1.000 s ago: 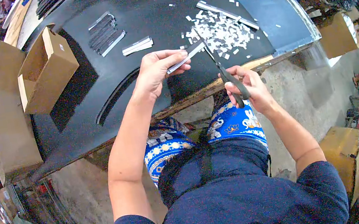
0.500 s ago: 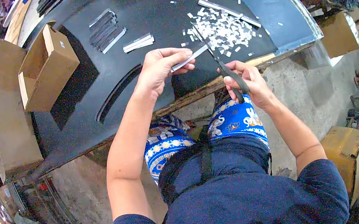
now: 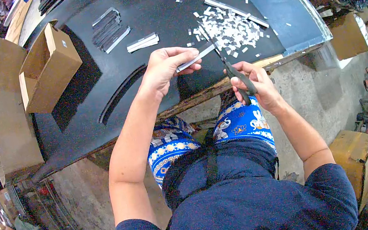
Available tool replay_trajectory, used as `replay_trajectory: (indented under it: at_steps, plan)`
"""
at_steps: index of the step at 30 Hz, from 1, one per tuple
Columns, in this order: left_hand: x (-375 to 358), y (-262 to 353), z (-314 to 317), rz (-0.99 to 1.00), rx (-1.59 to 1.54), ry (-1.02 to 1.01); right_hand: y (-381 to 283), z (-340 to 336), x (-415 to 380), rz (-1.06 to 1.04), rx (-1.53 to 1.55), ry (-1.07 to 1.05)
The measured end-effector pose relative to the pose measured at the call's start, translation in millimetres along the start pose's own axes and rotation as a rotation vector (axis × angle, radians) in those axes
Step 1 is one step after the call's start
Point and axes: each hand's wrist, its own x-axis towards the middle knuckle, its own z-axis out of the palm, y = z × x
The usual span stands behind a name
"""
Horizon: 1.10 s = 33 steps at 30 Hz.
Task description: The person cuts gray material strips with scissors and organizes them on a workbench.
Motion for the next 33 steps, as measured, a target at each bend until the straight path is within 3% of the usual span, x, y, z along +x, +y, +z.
replay_trajectory:
  at_steps: [24,33]
  plan:
    - [13.6,-3.1,-7.3,-0.087,0.032,-0.033,7.6,-10.2,4.0,0.061,-0.066,0.067]
    - [-4.6,11.1,11.7,0.012,0.272,-0.238,-16.2,-3.8,25.1,-0.095,-0.033,0.052]
